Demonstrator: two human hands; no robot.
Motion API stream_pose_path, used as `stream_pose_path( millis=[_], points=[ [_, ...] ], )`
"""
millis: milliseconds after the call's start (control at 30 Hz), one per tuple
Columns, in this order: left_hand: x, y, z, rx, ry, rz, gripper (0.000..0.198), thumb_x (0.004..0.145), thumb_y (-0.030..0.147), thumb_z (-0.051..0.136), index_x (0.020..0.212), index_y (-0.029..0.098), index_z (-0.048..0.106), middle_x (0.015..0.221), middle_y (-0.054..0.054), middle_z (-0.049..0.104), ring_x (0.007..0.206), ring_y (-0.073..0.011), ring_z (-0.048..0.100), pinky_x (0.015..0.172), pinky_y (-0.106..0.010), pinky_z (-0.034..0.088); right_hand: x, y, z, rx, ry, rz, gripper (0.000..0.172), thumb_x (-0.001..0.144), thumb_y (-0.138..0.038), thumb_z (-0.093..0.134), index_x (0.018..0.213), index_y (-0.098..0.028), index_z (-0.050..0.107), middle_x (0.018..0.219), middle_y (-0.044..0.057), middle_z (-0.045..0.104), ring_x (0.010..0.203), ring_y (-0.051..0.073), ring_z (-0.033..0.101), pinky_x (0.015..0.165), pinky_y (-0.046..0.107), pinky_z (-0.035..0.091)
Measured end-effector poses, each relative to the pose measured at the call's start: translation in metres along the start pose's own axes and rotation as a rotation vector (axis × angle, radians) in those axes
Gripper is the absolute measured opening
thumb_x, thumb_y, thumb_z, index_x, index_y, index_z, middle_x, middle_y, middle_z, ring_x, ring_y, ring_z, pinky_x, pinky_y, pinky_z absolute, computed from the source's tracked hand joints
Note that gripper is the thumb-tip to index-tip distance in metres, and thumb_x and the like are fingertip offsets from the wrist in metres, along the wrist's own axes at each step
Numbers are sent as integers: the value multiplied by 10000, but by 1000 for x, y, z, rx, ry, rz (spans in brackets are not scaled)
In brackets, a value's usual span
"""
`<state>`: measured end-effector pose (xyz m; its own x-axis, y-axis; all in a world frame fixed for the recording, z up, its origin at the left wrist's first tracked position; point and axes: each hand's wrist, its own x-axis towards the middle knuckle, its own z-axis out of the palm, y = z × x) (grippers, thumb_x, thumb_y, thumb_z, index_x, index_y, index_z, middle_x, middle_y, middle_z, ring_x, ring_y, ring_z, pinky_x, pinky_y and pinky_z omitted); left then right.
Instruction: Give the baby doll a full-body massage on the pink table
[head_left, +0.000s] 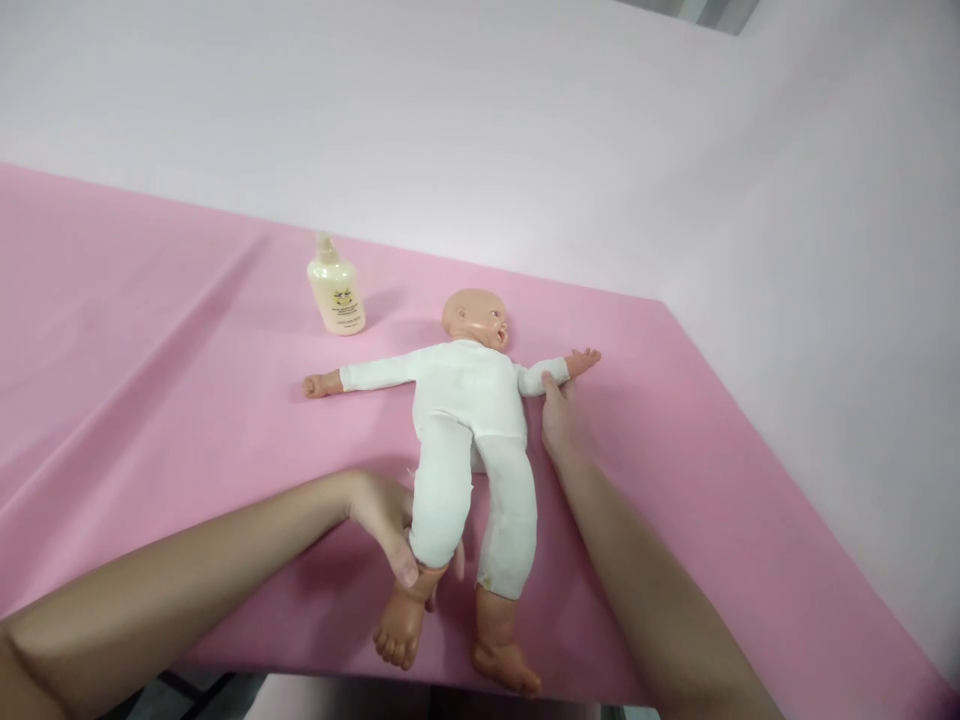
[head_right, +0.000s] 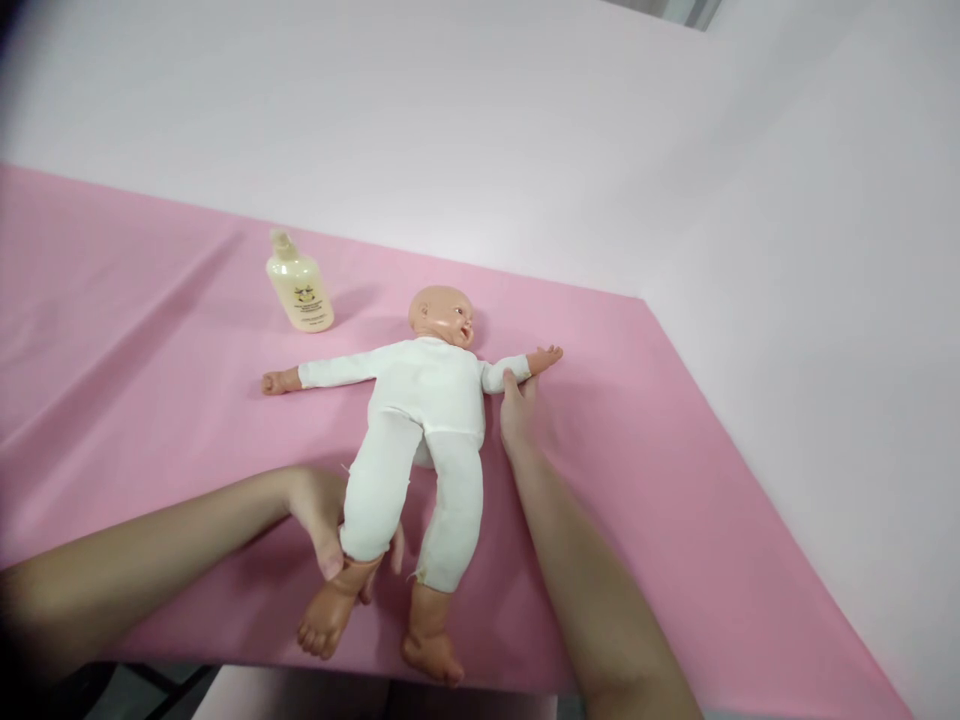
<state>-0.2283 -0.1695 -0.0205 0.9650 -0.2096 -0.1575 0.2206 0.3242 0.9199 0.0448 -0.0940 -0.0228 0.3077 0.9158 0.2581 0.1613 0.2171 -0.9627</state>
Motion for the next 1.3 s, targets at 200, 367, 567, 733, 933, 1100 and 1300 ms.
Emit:
stream_pose_path(
  millis=[200, 367, 567, 733, 933, 1100, 1300],
  points=[
    [0, 0, 0, -9, 1, -1, 718, 692, 237, 880, 1347, 203, 588, 1132, -70, 755, 1174, -303, 690, 1021, -417, 554, 3, 6, 2, 18, 11, -4, 912, 901, -477, 519, 1632, -301, 3, 1708, -17, -19, 1600, 144, 68, 1329, 427, 120],
    [0, -2, -1, -32, -8, 0, 699, 710, 204, 862, 1351, 201, 582, 1142, -69, 752, 1165, -280, 696, 1000, -380, 563, 5, 7, 2, 23, 21, 0, 897, 895, -459, 516, 1632, -270, 42, 1707, 2, 6, 1597, 166, 80, 1326, 420, 135],
    [-1, -3, -3, -1, -5, -5, 737, 685, 218, 882, 1360, 210, 586, 1159, -69, 747, 1200, -287, 675, 970, -362, 577, 4, 7, 2, 35, 10, 2, 897, 887, -478, 532, 1627, -299, 57, 1706, -10, 8, 1597, 148, 88, 1325, 446, 146],
    [0, -1, -1, 25, 4, -2, 737, 688, 272, 889, 1358, 207, 587, 1135, -69, 751, 1175, -298, 686, 975, -386, 576, 5, 9, 2, 35, 13, -7, 884, 884, -492, 535, 1621, -316, 79, 1707, -21, 11, 1597, 148, 90, 1326, 452, 145],
    [0, -2, -1, 39, 12, 6, 731, 692, 292, 888, 1357, 210, 593, 1149, -69, 747, 1191, -295, 677, 963, -375, 582, 3, 5, 2, 39, 1, 21, 861, 875, -482, 541, 1613, -291, 141, 1707, 2, 53, 1594, 176, 132, 1323, 440, 178],
    [-1, -3, -2, 29, 13, 6, 731, 699, 279, 884, 1364, 205, 589, 1154, -69, 751, 1199, -284, 675, 964, -352, 581, 2, 3, 1, 42, -3, 45, 885, 866, -488, 558, 1615, -288, 132, 1705, 2, 61, 1591, 175, 145, 1321, 445, 183],
    [-1, -2, -1, 46, 15, 18, 715, 732, 340, 865, 1369, 190, 577, 1143, -93, 756, 1165, -302, 695, 981, -406, 579, 4, 4, 1, 42, -7, 14, 885, 866, -471, 551, 1617, -286, 121, 1707, -7, 42, 1592, 158, 129, 1327, 428, 174]
  ],
)
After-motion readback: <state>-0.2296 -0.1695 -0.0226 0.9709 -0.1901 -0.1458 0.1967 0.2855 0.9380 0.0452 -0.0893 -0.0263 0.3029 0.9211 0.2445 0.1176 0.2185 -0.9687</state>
